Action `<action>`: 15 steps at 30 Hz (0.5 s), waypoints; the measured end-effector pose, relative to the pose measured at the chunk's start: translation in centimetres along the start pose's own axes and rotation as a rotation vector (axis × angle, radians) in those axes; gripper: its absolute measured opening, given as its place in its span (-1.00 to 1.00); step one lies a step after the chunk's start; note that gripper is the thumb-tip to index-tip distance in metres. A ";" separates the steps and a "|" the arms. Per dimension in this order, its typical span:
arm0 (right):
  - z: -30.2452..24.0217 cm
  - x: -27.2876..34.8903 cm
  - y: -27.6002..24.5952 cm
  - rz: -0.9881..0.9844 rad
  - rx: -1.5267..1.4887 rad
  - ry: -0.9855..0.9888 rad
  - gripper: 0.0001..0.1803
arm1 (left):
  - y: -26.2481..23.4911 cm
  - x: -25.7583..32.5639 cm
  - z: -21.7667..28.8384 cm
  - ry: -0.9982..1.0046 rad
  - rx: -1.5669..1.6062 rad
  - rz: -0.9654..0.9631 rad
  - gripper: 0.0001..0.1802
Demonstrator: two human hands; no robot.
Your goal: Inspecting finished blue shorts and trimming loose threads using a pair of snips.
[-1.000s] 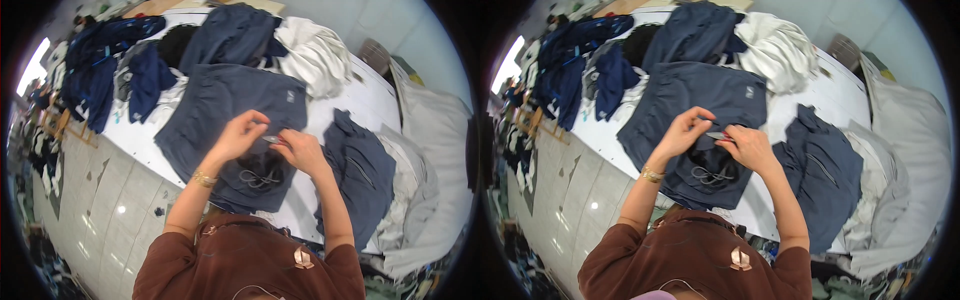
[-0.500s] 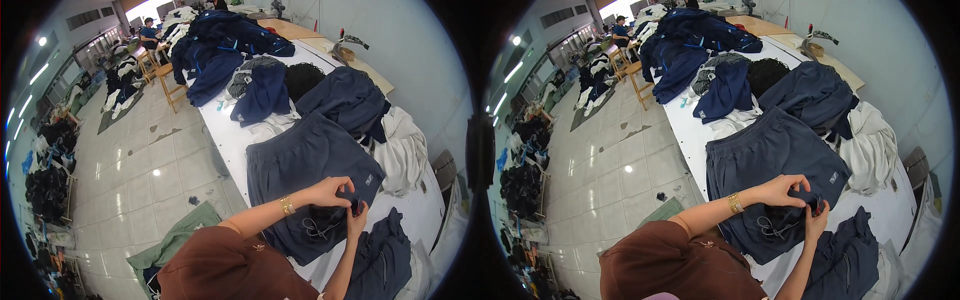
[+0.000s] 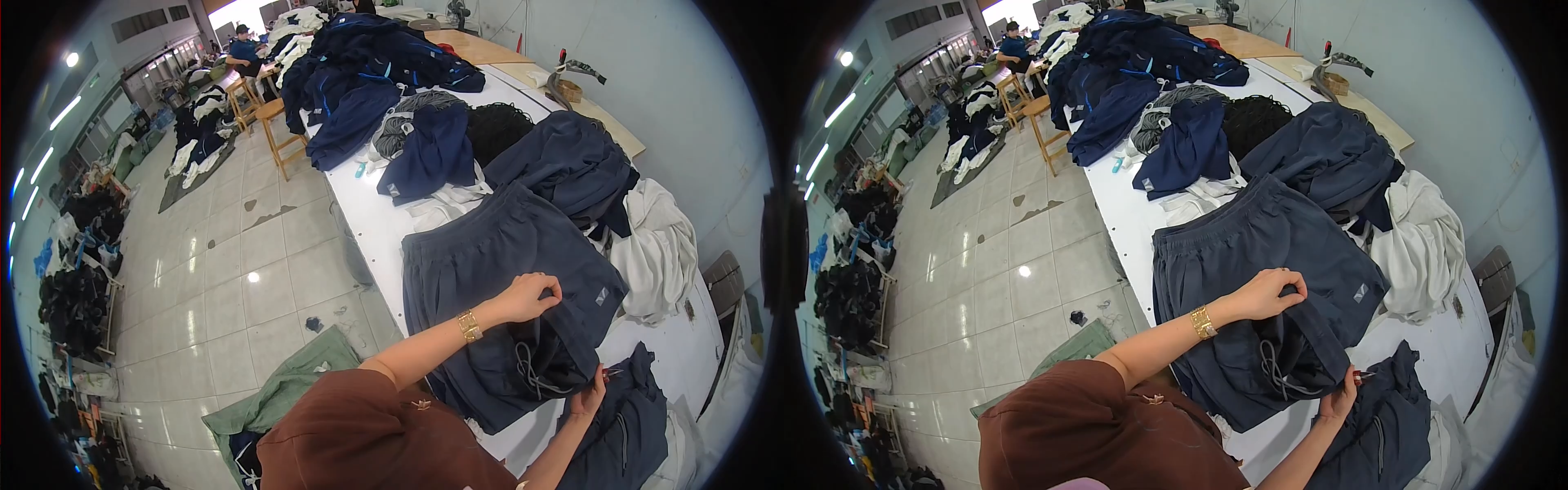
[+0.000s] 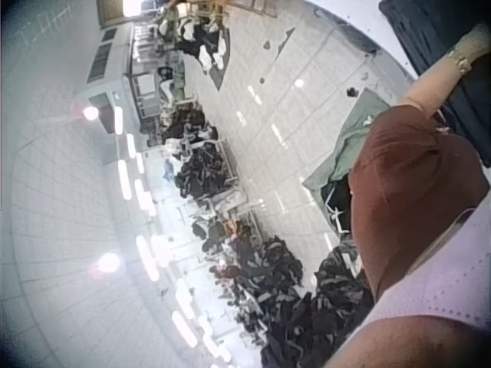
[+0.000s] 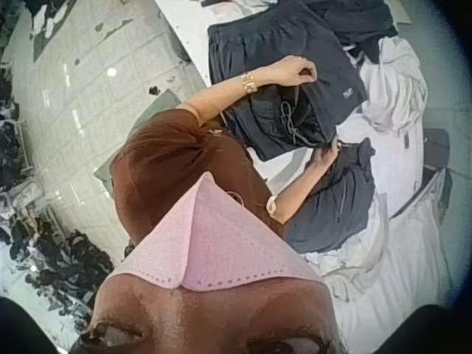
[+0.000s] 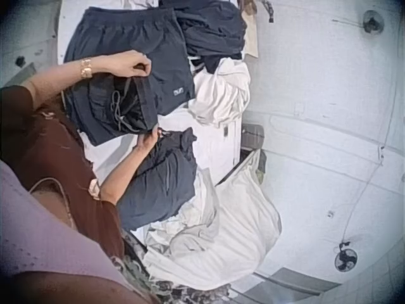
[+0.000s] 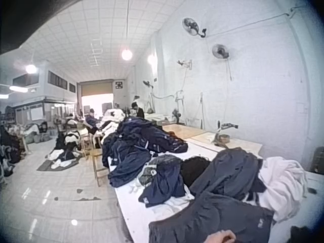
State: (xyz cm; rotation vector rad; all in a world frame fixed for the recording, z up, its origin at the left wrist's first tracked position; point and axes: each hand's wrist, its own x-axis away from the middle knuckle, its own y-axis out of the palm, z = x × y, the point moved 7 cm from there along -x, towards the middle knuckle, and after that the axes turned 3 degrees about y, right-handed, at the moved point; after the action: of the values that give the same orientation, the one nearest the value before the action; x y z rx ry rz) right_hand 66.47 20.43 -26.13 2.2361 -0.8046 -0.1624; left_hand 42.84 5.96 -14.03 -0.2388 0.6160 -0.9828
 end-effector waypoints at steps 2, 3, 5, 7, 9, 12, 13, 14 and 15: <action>0.1 0.4 0.8 -0.120 -0.125 -0.018 -0.67 | 0.3 0.2 -0.3 -0.040 0.077 0.003 -0.83; 0.1 0.5 1.1 -0.177 -0.187 -0.029 -0.62 | 0.6 0.2 -0.6 -0.041 0.078 0.004 -0.83; 0.3 0.6 0.5 -0.181 -0.228 -0.022 -0.62 | 1.1 0.8 -0.6 -0.005 0.045 0.033 -0.79; 0.5 1.1 -0.7 -0.150 -0.272 -0.039 -0.61 | 1.6 0.3 -0.2 -0.033 0.046 -0.020 -0.78; 0.5 1.7 -1.6 -0.038 -0.252 -0.050 -0.58 | 1.9 -0.1 0.5 -0.054 0.036 -0.066 -0.73; 0.7 1.0 -1.4 0.046 -0.276 -0.044 -0.64 | 0.8 -0.5 0.1 -0.058 0.030 0.016 -0.71; 1.2 0.5 -1.1 0.075 -0.314 -0.028 -0.65 | 0.3 -0.3 0.1 -0.021 0.016 0.056 -0.73; 1.1 0.2 0.7 -0.024 -0.345 -0.033 -0.69 | -0.3 -0.3 0.0 -0.050 -0.014 0.059 -0.74; 1.7 -0.4 -0.2 0.004 -0.376 -0.008 -0.73 | -0.6 -0.3 -0.1 -0.074 0.004 0.073 -0.75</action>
State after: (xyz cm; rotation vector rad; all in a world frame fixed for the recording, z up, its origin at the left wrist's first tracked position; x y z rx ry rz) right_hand 65.65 19.75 -27.48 1.8805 -0.7164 -0.2951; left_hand 42.22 5.92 -13.73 -0.2469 0.5516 -0.9005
